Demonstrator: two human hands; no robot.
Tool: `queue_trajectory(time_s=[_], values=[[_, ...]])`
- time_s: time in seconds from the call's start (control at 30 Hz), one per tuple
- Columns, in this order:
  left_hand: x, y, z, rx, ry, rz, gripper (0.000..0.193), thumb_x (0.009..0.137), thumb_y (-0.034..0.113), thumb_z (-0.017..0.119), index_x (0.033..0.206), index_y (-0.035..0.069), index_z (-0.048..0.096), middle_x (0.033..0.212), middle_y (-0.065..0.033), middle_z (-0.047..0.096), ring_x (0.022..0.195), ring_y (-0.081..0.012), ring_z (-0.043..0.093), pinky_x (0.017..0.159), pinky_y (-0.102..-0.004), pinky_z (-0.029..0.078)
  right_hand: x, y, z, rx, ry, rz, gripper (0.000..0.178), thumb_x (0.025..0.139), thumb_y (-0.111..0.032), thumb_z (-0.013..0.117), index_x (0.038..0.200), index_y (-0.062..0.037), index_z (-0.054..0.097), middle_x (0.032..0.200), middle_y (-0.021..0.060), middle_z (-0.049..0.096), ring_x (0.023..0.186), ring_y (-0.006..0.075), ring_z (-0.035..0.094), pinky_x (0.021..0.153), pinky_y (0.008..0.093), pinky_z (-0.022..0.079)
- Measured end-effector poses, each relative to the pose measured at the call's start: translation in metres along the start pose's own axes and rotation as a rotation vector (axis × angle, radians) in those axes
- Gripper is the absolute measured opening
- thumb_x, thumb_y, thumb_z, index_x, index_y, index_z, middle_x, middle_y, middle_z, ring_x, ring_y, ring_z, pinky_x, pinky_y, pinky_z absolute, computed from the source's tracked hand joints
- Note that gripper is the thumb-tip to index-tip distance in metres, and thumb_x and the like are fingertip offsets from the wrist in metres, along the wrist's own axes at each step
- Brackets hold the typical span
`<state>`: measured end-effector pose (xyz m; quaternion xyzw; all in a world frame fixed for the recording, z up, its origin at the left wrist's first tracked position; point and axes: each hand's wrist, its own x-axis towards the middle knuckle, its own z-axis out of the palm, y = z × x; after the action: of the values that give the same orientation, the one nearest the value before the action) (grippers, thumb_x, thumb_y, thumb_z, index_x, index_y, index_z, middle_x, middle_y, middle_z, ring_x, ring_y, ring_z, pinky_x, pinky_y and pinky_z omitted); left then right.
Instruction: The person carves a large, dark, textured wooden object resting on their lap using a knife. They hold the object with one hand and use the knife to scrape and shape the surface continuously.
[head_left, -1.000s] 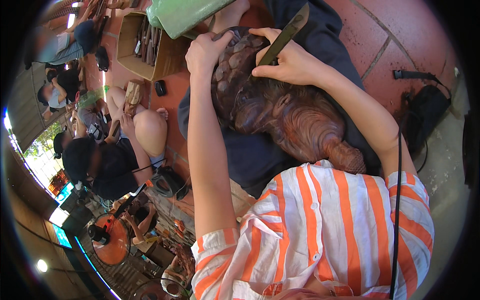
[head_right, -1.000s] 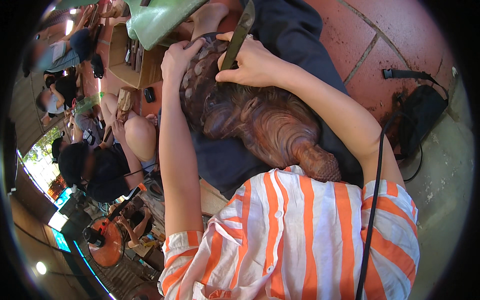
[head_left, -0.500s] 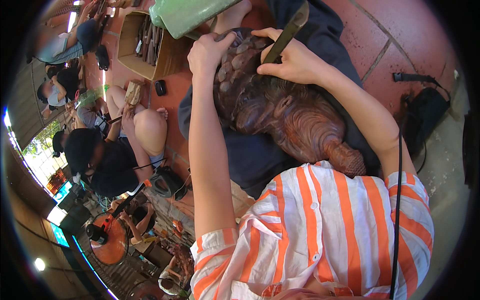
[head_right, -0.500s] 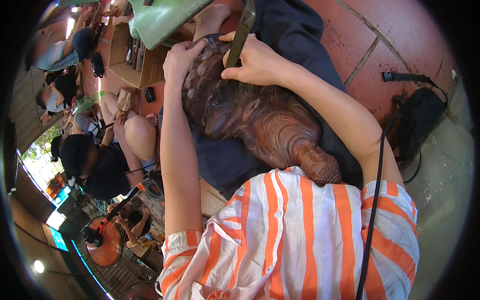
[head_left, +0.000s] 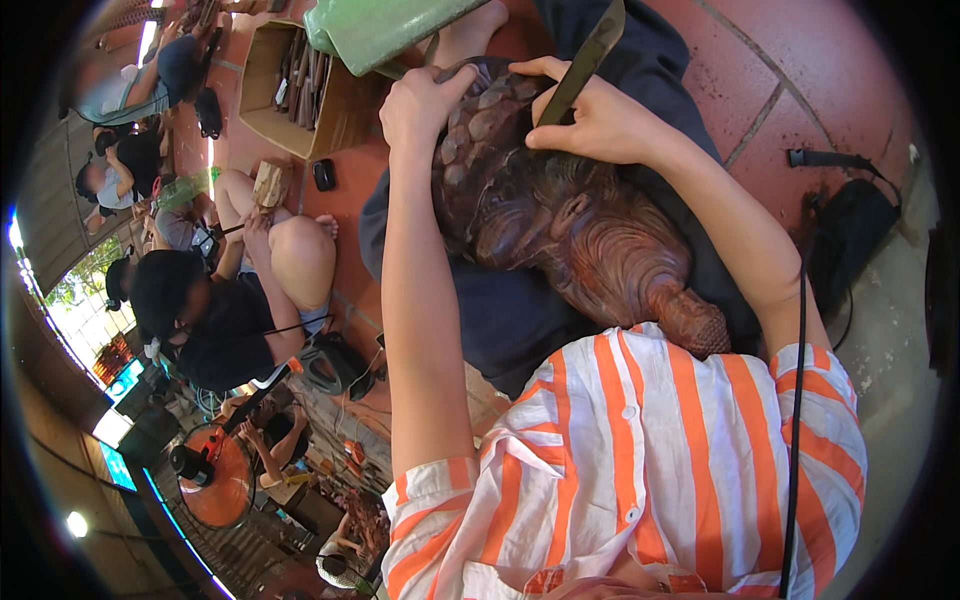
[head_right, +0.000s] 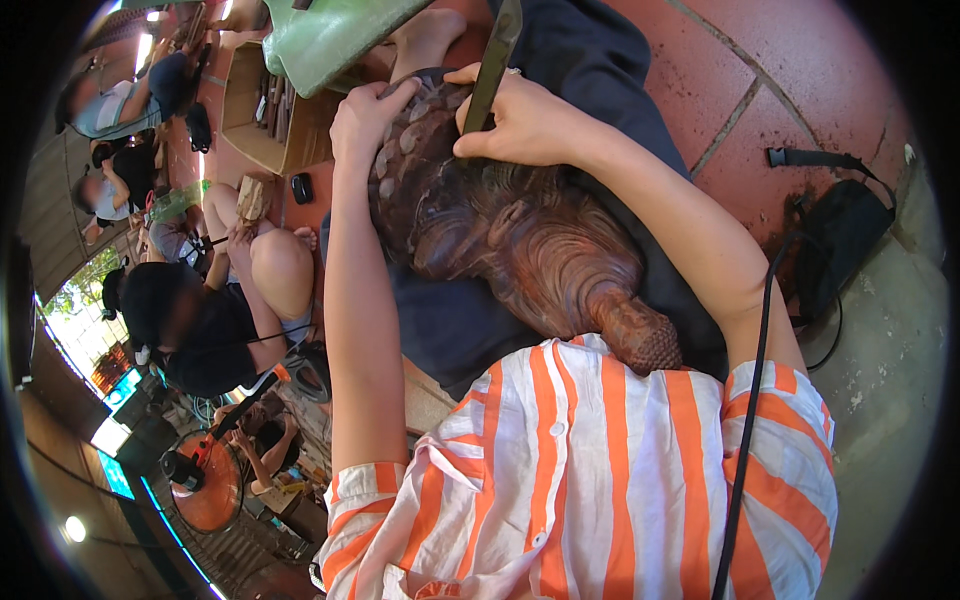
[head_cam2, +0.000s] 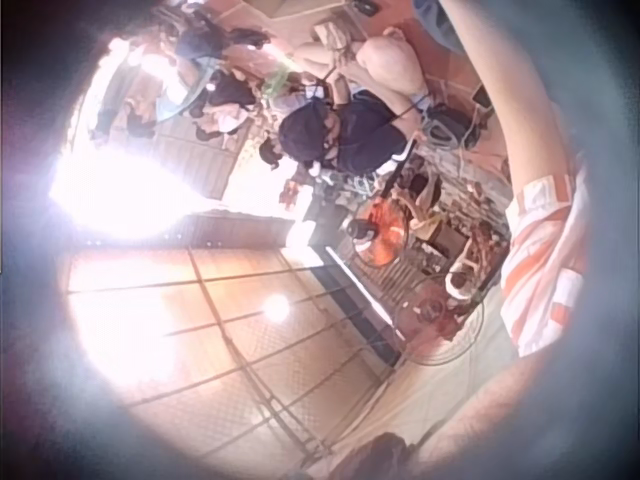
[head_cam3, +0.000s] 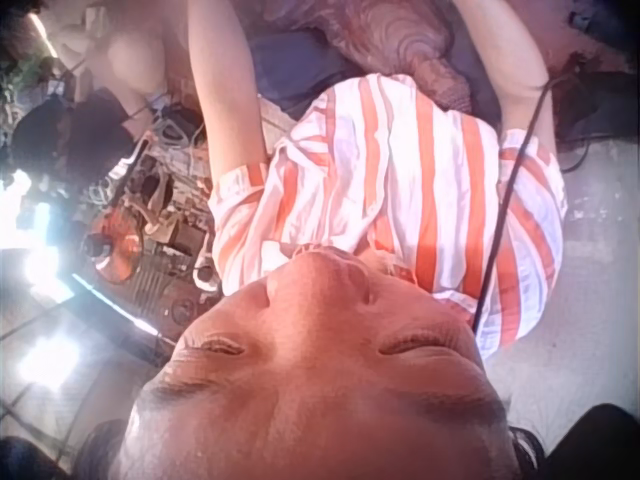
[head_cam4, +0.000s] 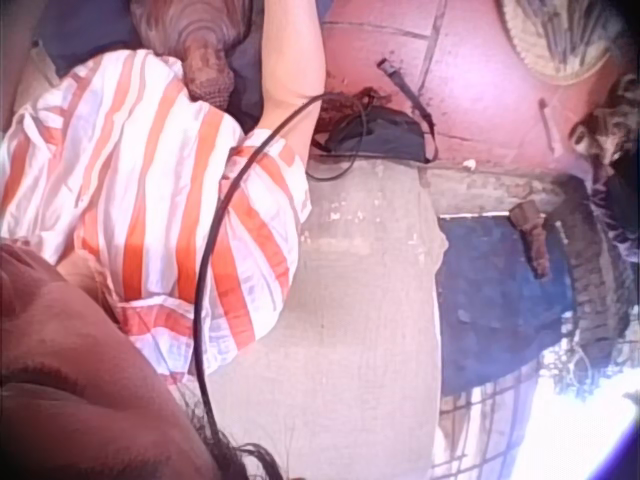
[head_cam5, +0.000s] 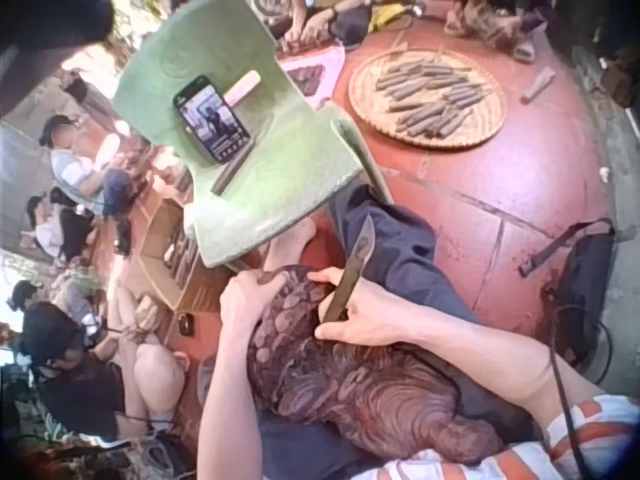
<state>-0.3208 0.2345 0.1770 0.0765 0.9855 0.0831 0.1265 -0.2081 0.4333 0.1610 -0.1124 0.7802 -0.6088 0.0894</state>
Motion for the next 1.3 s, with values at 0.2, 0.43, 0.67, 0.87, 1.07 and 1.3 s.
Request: queue_trajectory(time_s=[0.2, 0.43, 0.67, 0.87, 1.07, 1.3], values=[[0.001, 0.000, 0.001, -0.017, 0.010, 0.013, 0.061, 0.071, 0.062, 0.060, 0.098, 0.009, 0.072, 0.089, -0.0212, 0.069, 0.091, -0.0360, 0.066, 0.081, -0.0422, 0.051, 0.000, 0.000, 0.012, 0.013, 0.064, 0.047, 0.023, 0.077, -0.017, 0.073, 0.090, 0.0003, 0.064, 0.133, 0.0125, 0.050, 0.107, 0.0202, 0.056, 0.092, 0.0331, 0.043], [0.000, 0.000, 0.002, -0.010, 0.027, 0.005, 0.062, 0.071, 0.062, 0.060, 0.101, 0.009, 0.072, 0.090, -0.0216, 0.069, 0.091, -0.0359, 0.066, 0.082, -0.0422, 0.051, -0.003, 0.000, 0.007, 0.004, 0.025, 0.025, 0.039, 0.077, -0.016, 0.073, 0.109, 0.0005, 0.059, 0.117, 0.0101, 0.060, 0.106, 0.0168, 0.055, 0.093, 0.0329, 0.042], [0.001, -0.001, 0.001, 0.007, 0.021, 0.025, 0.062, 0.071, 0.062, 0.060, 0.099, 0.008, 0.072, 0.091, -0.0221, 0.069, 0.091, -0.0366, 0.066, 0.082, -0.0426, 0.051, 0.002, 0.009, 0.014, -0.019, 0.140, -0.058, 0.057, 0.077, -0.016, 0.074, 0.124, 0.0013, 0.047, 0.091, 0.0046, 0.065, 0.095, 0.0121, 0.057, 0.091, 0.0318, 0.043], [0.002, -0.002, 0.001, 0.009, 0.020, 0.004, 0.062, 0.071, 0.062, 0.060, 0.098, 0.008, 0.072, 0.091, -0.0221, 0.069, 0.091, -0.0364, 0.066, 0.082, -0.0428, 0.051, 0.001, -0.004, 0.010, 0.123, 0.009, 0.068, 0.063, 0.077, -0.014, 0.074, 0.130, 0.0001, 0.044, 0.080, 0.0010, 0.064, 0.083, 0.0101, 0.059, 0.085, 0.0300, 0.044], [0.001, 0.000, 0.001, -0.001, 0.024, 0.006, 0.062, 0.071, 0.063, 0.060, 0.096, 0.008, 0.073, 0.091, -0.0214, 0.069, 0.091, -0.0356, 0.066, 0.082, -0.0421, 0.051, 0.005, 0.006, 0.011, 0.128, 0.088, 0.058, 0.035, 0.071, -0.021, 0.076, 0.098, -0.0044, 0.062, 0.113, 0.0118, 0.055, 0.107, 0.0253, 0.052, 0.093, 0.0369, 0.042], [0.001, -0.001, 0.001, 0.001, 0.011, 0.001, 0.062, 0.070, 0.063, 0.060, 0.097, 0.009, 0.073, 0.090, -0.0213, 0.069, 0.091, -0.0359, 0.066, 0.081, -0.0423, 0.051, 0.004, -0.001, 0.010, 0.116, 0.060, 0.082, 0.024, 0.069, -0.028, 0.076, 0.080, -0.0079, 0.071, 0.130, 0.0207, 0.051, 0.124, 0.0367, 0.042, 0.104, 0.0424, 0.034]])
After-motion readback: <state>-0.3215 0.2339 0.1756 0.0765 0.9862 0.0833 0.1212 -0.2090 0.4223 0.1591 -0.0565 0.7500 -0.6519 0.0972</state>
